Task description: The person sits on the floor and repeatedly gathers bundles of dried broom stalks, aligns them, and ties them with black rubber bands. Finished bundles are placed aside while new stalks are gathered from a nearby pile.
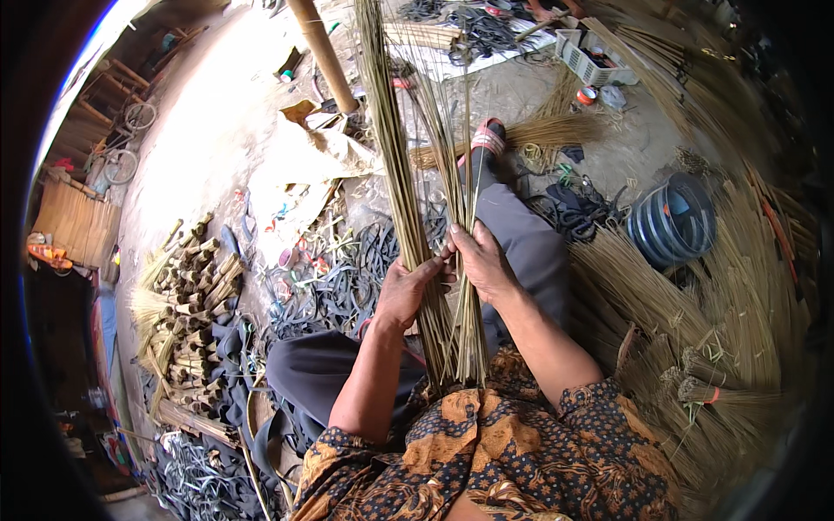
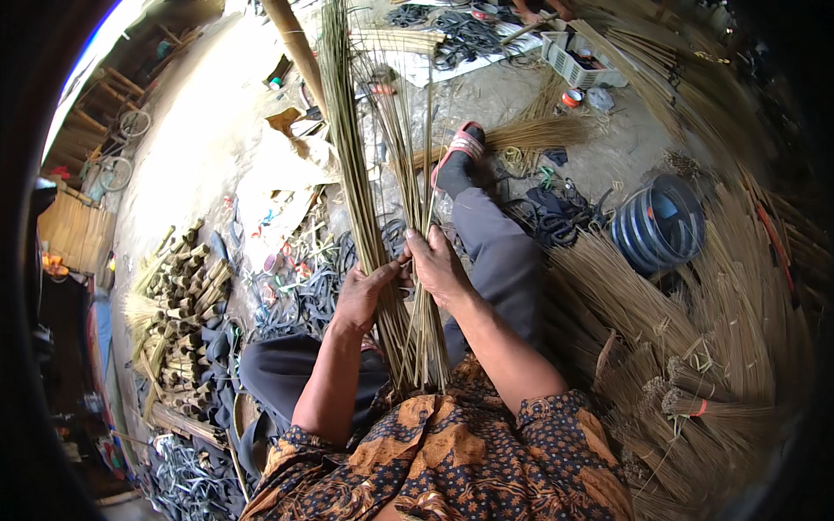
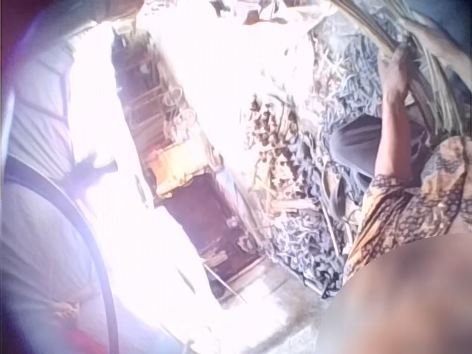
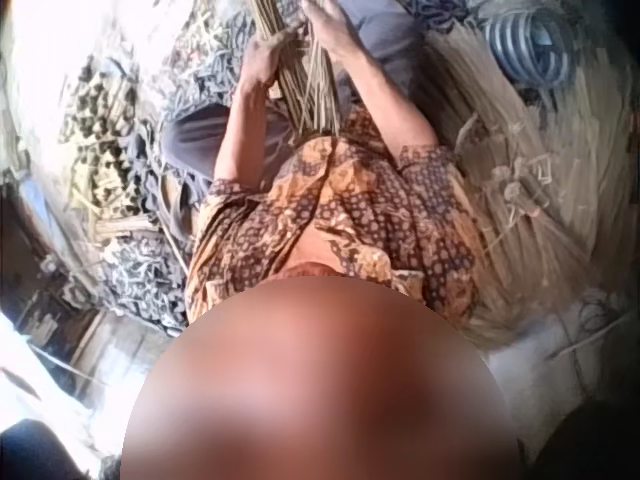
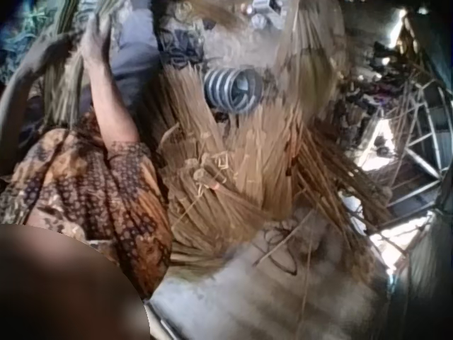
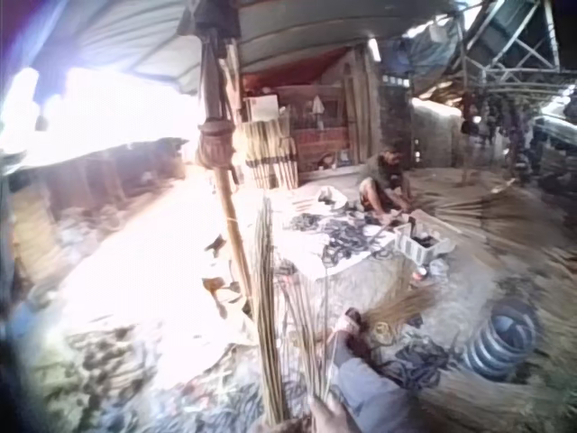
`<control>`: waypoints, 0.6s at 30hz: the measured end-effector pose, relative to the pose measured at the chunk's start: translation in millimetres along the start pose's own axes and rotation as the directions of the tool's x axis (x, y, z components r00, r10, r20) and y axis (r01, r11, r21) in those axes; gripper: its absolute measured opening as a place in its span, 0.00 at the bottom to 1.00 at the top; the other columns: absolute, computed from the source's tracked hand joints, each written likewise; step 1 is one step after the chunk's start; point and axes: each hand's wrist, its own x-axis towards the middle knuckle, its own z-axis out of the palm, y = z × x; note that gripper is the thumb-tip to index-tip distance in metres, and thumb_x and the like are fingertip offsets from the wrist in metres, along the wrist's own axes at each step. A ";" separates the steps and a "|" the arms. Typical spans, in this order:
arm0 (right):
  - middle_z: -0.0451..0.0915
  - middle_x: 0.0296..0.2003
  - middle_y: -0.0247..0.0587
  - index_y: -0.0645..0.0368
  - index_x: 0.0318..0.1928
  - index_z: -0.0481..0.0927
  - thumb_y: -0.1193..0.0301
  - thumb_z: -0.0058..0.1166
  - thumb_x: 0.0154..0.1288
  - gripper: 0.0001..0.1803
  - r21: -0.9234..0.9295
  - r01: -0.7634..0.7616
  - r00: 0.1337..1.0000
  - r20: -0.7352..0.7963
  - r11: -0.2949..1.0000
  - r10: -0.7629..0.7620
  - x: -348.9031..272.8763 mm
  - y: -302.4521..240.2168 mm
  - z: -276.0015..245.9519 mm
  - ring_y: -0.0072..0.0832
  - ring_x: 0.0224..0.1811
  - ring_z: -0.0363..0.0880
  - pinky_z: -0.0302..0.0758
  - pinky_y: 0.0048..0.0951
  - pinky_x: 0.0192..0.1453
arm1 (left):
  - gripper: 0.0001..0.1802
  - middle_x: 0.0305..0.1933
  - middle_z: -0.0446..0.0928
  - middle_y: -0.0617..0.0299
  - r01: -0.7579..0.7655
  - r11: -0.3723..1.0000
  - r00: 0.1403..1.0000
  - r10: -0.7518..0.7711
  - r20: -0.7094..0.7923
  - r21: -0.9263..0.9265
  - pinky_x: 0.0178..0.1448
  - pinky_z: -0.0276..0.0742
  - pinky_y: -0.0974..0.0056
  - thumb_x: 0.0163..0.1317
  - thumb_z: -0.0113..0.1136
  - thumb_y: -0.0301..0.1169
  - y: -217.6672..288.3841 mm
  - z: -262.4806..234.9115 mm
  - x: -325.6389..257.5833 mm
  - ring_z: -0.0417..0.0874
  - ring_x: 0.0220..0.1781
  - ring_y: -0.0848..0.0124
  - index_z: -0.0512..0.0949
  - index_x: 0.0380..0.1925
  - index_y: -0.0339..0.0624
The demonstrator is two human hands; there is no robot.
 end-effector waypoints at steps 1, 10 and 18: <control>0.73 0.32 0.28 0.55 0.50 0.72 0.61 0.51 0.83 0.11 -0.002 0.005 1.000 -0.006 1.000 -0.005 0.3 -8.8 -3.4 0.16 0.28 0.73 0.74 0.24 0.28 | 0.09 0.36 0.83 0.61 -0.012 1.000 0.999 0.012 -0.034 -0.002 0.40 0.85 0.63 0.73 0.64 0.29 -1.0 -0.3 -0.1 0.85 0.33 0.70 0.79 0.48 0.38; 0.74 0.39 0.41 0.61 0.58 0.74 0.53 0.51 0.81 0.23 -0.682 0.033 0.876 -0.333 0.730 -0.350 10.2 -97.3 -194.7 0.30 0.38 0.70 0.65 0.31 0.39 | 0.13 0.22 0.72 0.69 -0.054 0.997 0.941 0.072 -0.330 0.062 0.24 0.73 0.69 0.71 0.69 0.34 34.8 -48.4 0.4 0.74 0.20 0.77 0.74 0.32 0.46; 0.73 0.68 0.65 0.63 0.75 0.66 0.45 0.50 0.78 0.39 -0.639 -0.736 0.628 -0.768 0.223 -0.128 -33.5 -12.5 -338.8 0.61 0.71 0.71 0.68 0.55 0.73 | 0.10 0.24 0.68 0.70 -0.218 0.976 0.926 0.204 -0.319 -0.011 0.25 0.70 0.67 0.72 0.66 0.32 63.1 -59.7 -5.3 0.70 0.21 0.76 0.73 0.44 0.46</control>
